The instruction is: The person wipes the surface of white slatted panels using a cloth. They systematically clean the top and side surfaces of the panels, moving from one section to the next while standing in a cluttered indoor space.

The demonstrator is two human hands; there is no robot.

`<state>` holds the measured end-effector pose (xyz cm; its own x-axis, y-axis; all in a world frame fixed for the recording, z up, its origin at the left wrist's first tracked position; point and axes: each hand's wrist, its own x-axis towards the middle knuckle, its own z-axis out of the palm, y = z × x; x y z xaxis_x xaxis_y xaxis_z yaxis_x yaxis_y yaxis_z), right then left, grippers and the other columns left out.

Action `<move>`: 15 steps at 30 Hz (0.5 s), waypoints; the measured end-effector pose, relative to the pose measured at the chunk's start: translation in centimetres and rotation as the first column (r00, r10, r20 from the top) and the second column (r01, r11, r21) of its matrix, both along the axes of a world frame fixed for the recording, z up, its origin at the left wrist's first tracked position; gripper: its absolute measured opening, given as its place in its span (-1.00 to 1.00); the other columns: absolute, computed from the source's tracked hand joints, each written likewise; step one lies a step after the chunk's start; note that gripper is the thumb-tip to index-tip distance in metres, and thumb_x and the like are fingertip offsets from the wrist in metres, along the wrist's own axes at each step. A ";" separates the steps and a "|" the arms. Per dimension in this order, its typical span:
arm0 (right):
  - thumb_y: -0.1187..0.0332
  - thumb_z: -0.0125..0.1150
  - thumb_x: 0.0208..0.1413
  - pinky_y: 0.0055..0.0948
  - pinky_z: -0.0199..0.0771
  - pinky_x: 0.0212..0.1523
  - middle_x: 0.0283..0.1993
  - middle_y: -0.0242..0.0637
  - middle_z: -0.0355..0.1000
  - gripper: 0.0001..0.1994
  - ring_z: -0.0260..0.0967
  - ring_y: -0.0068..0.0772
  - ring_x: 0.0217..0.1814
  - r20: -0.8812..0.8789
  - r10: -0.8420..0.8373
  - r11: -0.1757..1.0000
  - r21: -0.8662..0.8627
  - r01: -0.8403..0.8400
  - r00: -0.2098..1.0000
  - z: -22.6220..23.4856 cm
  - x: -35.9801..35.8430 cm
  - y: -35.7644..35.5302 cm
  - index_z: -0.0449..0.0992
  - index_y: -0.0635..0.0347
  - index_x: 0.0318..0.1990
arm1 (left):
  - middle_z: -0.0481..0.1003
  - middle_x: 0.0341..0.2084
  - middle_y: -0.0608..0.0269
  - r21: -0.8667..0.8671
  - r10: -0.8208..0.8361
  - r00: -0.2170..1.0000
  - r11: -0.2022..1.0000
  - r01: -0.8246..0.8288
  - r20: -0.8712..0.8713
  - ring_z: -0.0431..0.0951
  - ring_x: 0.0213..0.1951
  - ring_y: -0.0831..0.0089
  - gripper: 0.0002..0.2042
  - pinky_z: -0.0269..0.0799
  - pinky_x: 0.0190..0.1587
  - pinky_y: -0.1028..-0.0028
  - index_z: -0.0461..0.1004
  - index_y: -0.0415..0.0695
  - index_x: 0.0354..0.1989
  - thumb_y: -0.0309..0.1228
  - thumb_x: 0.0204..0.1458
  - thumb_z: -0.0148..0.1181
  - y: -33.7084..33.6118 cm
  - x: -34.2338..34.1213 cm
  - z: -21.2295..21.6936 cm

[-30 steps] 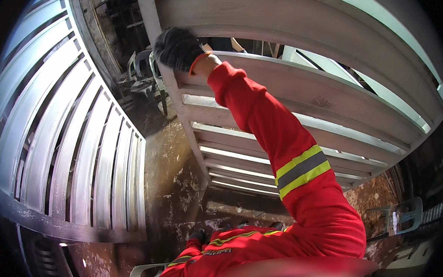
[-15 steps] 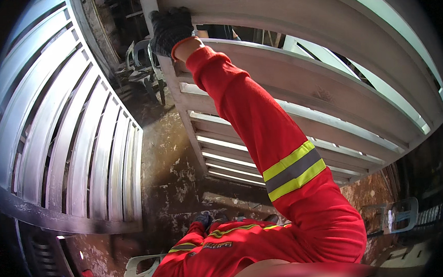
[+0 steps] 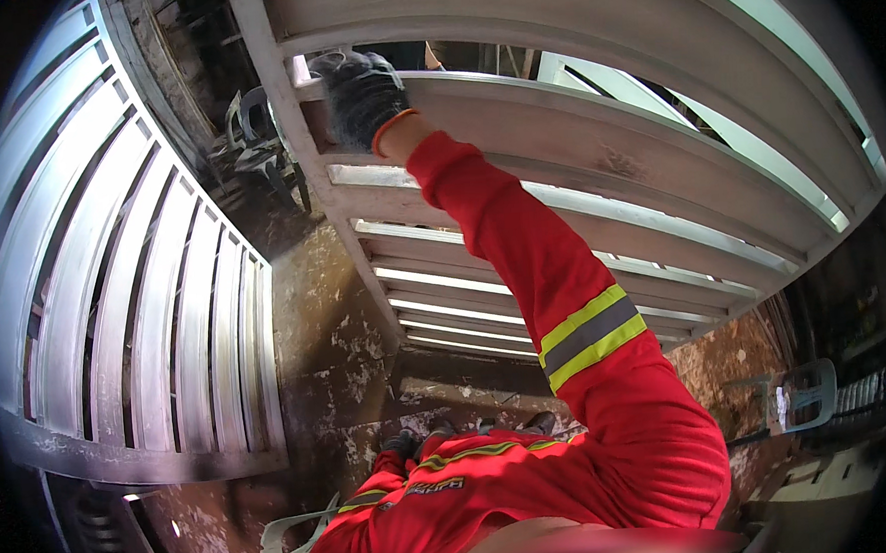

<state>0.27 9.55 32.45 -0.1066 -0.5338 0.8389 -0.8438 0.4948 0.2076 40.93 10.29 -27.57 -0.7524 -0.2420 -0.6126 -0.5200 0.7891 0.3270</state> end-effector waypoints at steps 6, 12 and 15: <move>0.28 0.07 -0.09 -0.06 0.13 0.17 -0.02 -0.04 0.35 -0.57 0.27 -0.04 0.05 0.018 -0.106 0.994 0.014 0.106 0.994 -1.4 -0.4 10.8 0.36 0.22 -0.01 | 0.42 -0.10 -0.15 -0.003 0.003 1.000 1.000 -0.003 0.025 0.45 -0.12 -0.09 -0.64 0.36 -0.06 0.09 0.42 -0.13 -0.15 -0.16 -0.03 -0.01 -0.3 0.2 0.0; 0.26 0.11 -0.06 -0.07 0.03 0.26 0.05 -0.10 0.33 -0.53 0.22 -0.09 0.14 -0.145 -0.495 0.867 -0.018 0.498 0.857 -2.6 -0.4 31.8 0.35 0.14 0.07 | 0.42 -0.10 -0.15 -0.017 -0.005 0.999 1.000 0.005 0.037 0.45 -0.13 -0.10 -0.64 0.37 -0.07 0.09 0.42 -0.13 -0.15 -0.17 -0.04 0.01 -1.4 -1.2 -0.1; 0.20 0.05 0.03 -0.22 0.32 0.07 -0.04 -0.13 0.42 -0.65 0.37 -0.11 -0.02 -0.055 -0.710 0.704 -0.067 0.707 0.702 -1.7 0.5 42.1 0.45 0.14 -0.05 | 0.42 -0.11 -0.15 -0.023 0.013 0.999 1.000 -0.012 0.053 0.46 -0.14 -0.10 -0.64 0.37 -0.08 0.09 0.41 -0.13 -0.15 -0.17 -0.05 0.02 -2.1 -2.5 -0.5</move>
